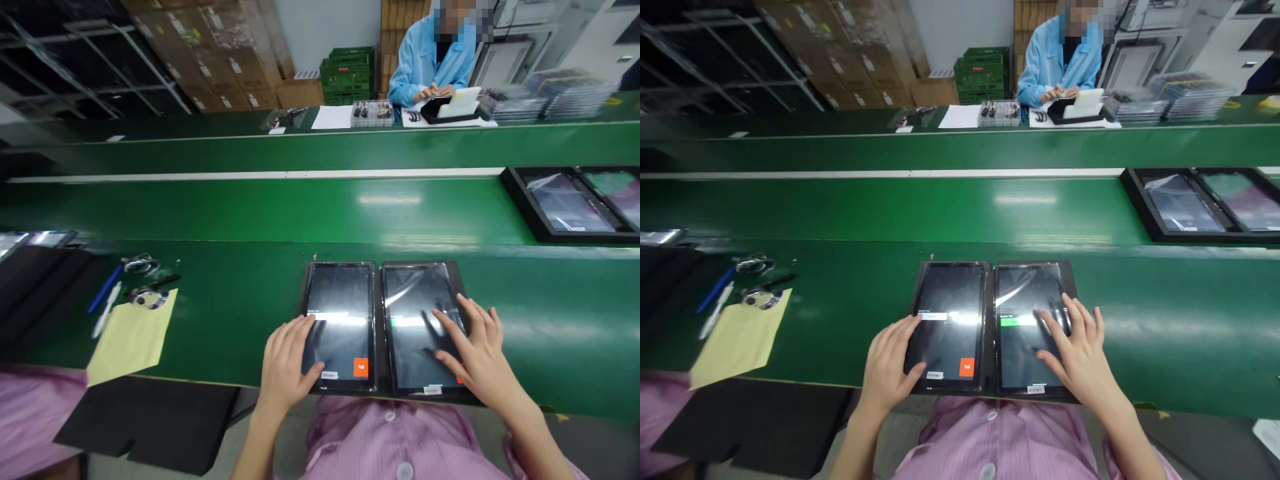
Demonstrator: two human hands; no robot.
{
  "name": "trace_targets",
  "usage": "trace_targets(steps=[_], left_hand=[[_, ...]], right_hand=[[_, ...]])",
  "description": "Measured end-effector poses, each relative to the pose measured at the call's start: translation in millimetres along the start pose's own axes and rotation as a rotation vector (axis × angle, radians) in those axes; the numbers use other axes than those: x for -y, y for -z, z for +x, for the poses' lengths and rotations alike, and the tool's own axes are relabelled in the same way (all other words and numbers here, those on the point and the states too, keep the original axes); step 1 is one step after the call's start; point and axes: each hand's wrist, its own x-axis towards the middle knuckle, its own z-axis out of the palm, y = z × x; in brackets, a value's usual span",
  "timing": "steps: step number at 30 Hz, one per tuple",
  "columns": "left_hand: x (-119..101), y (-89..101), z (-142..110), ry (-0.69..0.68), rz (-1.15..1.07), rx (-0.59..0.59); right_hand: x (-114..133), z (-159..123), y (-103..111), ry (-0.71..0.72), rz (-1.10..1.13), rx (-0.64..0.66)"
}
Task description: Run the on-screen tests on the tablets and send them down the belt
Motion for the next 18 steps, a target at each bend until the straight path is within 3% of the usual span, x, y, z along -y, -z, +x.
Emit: trace_targets(steps=[4,8,11,14,18], left_hand=[[15,7.6,12,-0.007,-0.015,0.018],[36,10.1,54,0.047,-0.1,-0.07],[41,-4.7,104,0.004,-0.257,0.057],[34,-27.1,142,-0.08,-0.298,0.171],[26,-44.6,151,-0.207,-0.267,0.226]], right_hand=[[-17,-3,8,-0.023,0.007,-0.032],[-47,18,3,-0.057,0.107,-0.032],[-66,53,-19,-0.065,0.27,-0.01],[-74,82,-49,-0.149,0.392,-0.1],[-72,90,-71,-0.277,0.44,-0.226]])
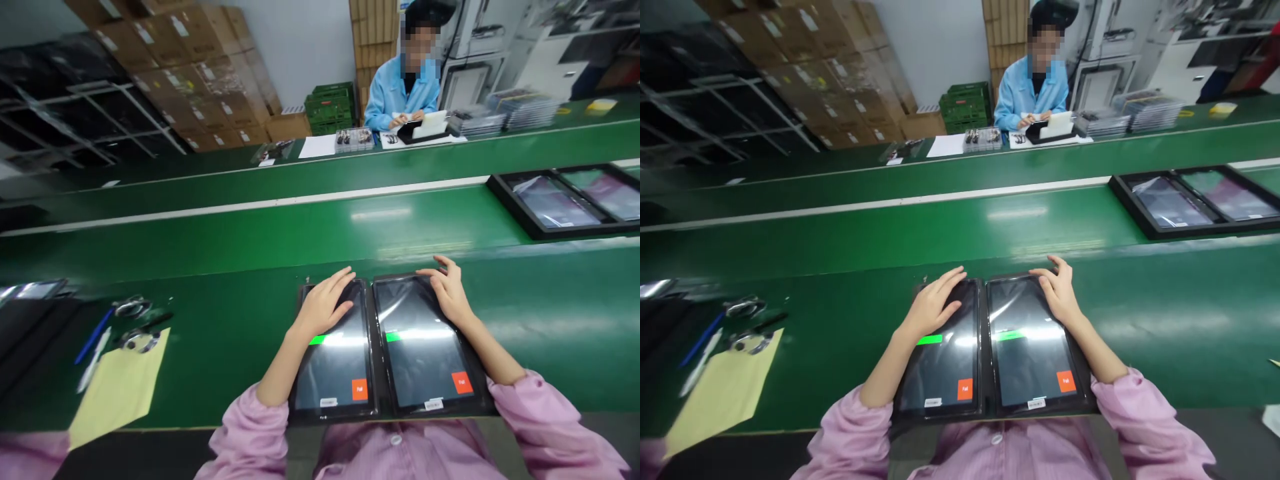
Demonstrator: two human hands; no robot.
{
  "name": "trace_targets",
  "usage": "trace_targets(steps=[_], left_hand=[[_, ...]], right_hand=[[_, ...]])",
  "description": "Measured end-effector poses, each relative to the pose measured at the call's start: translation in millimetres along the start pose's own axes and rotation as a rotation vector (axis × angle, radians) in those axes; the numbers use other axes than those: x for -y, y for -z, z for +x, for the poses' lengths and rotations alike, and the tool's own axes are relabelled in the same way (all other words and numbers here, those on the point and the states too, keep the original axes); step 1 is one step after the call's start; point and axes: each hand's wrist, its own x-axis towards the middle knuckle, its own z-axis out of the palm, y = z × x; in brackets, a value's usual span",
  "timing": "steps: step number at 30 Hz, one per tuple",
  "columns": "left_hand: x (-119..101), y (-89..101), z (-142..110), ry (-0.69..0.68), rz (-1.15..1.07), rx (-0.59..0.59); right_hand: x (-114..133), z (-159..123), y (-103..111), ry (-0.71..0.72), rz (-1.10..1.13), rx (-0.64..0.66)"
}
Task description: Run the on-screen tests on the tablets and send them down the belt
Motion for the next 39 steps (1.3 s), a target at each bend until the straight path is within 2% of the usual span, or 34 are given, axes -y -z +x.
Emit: trace_targets(steps=[5,10,13,17,21,25,28,32,35,39], left_hand=[[5,-2.9,-17,-0.143,-0.028,0.077],[9,-1.1,-18,-0.122,-0.053,0.075],[10,-0.9,-15,-0.093,0.002,0.07],[11,1.5,-15,-0.132,-0.085,0.104],[17,7.4,-20,-0.121,-0.136,0.038],[27,10.3,-22,-0.047,-0.022,-0.082],[32,10.6,-20,-0.02,0.052,-0.071],[29,14.6,-2,-0.079,0.122,-0.035],[23,17.6,25,-0.078,0.034,-0.031],[14,16.8,58,-0.001,-0.135,0.23]], right_hand=[[3,-7,2,-0.022,0.039,-0.028],[6,-6,6,-0.018,0.155,-0.017],[8,-6,4,-0.028,0.112,-0.025],[9,-6,5,-0.015,0.092,0.025],[9,-5,8,-0.033,0.162,-0.02],[9,-4,6,-0.069,0.141,-0.075],[10,-4,3,-0.052,0.145,-0.075],[11,-5,1,-0.028,0.133,-0.077],[11,-6,0,-0.025,0.118,-0.13],[9,-7,-1,-0.04,0.133,-0.185]])
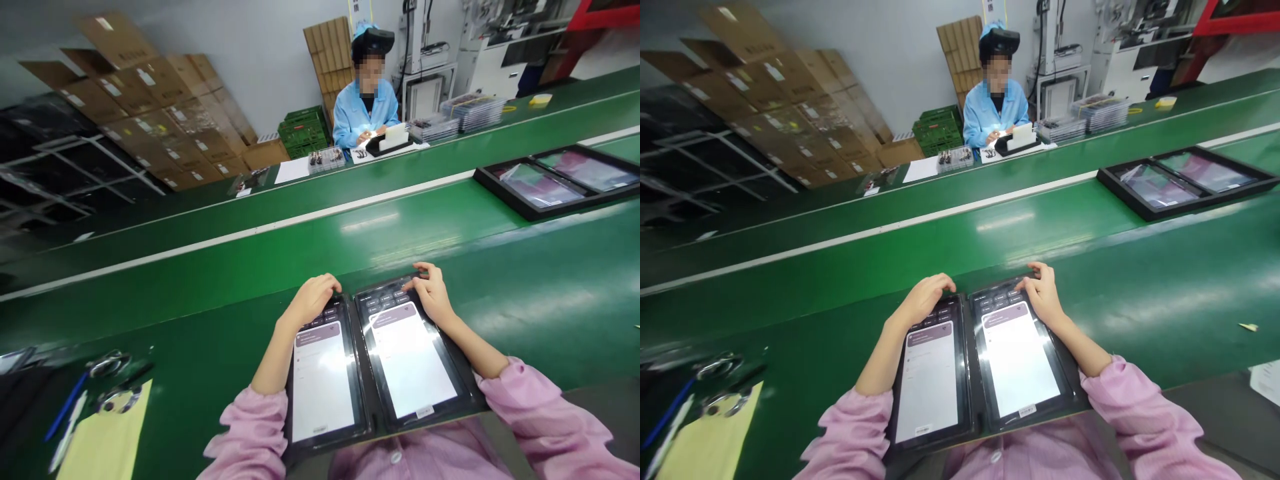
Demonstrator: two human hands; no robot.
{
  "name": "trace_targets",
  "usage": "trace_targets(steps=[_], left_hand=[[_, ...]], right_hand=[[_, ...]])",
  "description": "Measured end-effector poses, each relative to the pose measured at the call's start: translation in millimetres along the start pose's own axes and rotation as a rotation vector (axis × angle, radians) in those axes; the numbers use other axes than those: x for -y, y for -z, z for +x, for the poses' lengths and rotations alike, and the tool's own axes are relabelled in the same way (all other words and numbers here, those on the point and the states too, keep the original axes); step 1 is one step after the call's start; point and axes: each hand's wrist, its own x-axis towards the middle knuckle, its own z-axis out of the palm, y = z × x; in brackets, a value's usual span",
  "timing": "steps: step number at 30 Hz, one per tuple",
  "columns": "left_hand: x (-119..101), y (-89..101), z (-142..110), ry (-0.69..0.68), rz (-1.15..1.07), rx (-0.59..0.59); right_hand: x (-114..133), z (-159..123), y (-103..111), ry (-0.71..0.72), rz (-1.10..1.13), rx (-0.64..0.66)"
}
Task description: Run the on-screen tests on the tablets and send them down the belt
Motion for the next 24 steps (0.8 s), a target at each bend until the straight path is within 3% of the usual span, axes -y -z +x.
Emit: trace_targets(steps=[2,7,12,18,24], left_hand=[[-4,0.2,6,0.049,-0.06,0.099],[-6,4.9,1,0.142,-0.113,0.173],[2,10.9,-1,0.089,-0.079,0.297],[-6,8.8,5,0.22,-0.116,0.218],[-18,3.8,10,0.162,0.108,0.194]], right_hand=[[-1,0,-1,-0.006,0.005,0.002],[1,0,-1,0.012,0.006,0.018],[4,-1,1,-0.001,0.006,0.017],[6,-1,2,-0.016,0.005,0.026],[8,0,2,-0.004,-0.039,0.03]])
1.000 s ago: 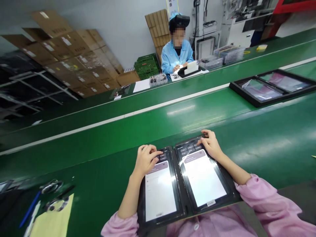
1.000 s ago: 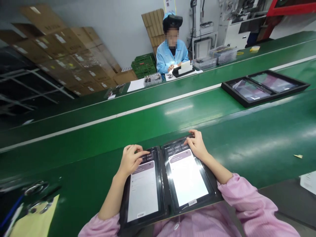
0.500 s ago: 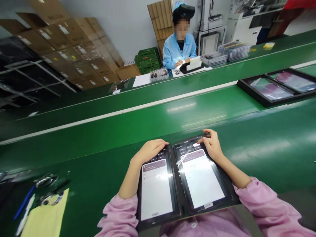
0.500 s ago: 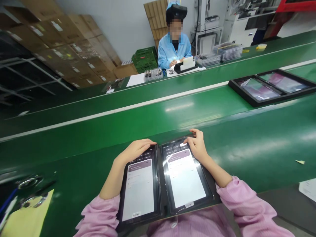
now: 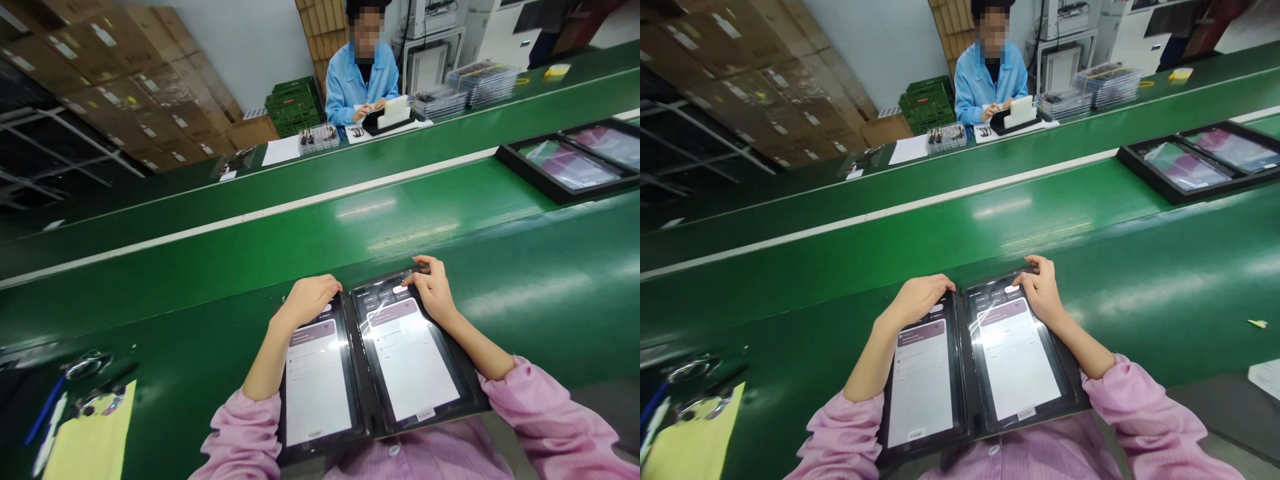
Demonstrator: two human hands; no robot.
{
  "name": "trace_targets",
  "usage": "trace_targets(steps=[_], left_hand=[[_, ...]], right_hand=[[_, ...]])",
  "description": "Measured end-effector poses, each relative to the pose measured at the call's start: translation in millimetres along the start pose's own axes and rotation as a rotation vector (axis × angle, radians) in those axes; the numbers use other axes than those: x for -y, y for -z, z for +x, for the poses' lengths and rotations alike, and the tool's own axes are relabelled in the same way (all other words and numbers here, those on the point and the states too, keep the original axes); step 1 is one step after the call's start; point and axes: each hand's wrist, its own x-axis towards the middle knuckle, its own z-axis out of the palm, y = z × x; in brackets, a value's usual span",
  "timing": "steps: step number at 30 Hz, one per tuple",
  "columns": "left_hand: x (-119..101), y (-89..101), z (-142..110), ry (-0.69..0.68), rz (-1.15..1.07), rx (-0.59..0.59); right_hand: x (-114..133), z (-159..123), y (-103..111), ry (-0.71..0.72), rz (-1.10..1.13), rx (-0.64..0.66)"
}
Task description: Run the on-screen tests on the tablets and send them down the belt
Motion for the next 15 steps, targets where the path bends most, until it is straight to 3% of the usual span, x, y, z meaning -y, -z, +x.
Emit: trace_targets(steps=[3,8,15], left_hand=[[1,-1.5,-1,0.016,0.076,-0.017],[1,1.0,-5,0.04,-0.005,-0.002],[-11,10.1,-14,0.122,-0.077,0.095]], right_hand=[[1,0,1,-0.006,-0.016,0.012],[0,0,1,-0.031,-0.064,0.029],[4,-5,4,-0.187,-0.323,0.089]])
